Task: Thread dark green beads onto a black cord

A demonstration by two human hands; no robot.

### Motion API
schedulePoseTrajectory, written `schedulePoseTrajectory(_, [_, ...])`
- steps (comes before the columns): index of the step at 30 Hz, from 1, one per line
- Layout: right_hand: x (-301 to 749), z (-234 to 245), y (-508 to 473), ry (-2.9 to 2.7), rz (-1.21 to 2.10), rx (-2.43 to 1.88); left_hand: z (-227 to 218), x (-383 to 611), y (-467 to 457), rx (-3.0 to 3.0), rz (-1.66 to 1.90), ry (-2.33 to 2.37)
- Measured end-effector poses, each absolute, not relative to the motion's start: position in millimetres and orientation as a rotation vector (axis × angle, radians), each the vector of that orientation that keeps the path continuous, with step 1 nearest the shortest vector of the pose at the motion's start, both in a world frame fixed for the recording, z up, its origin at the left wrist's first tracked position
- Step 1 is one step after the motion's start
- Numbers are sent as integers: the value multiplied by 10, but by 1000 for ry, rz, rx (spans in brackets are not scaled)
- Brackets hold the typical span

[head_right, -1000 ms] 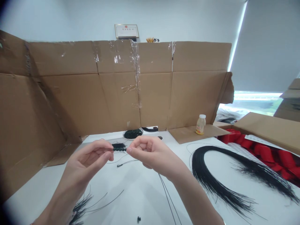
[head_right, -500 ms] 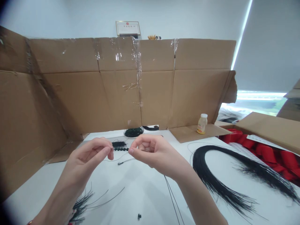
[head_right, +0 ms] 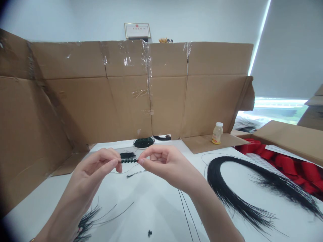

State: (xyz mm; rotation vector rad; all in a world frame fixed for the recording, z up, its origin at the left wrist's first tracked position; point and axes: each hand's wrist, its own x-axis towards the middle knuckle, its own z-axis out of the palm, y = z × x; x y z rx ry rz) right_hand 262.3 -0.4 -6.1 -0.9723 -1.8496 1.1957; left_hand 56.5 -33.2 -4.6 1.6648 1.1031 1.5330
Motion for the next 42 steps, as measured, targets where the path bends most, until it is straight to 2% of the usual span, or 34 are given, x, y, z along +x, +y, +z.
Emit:
schedulePoseTrajectory(6, [2616, -77, 13, -1817, 1184, -1030, -91, 455, -263, 1602, 1427, 1120])
schedulePoseTrajectory(11, [2635, -89, 69, -1769, 1208, -1043, -132, 309, -138, 1606, 1314, 886])
schedulePoseTrajectory(16, [2636, -79, 84, -1732, 1258, -1052, -142, 320, -130, 1725, 1285, 956])
schedulePoseTrajectory(25, [2617, -63, 34, -1829, 1200, -1060, -68, 566, -279, 1741, 1426, 1185])
schedulePoseTrajectory(42, [2621, -66, 2, -1876, 1116, -1066, -74, 564, -287, 1679, 1485, 1220])
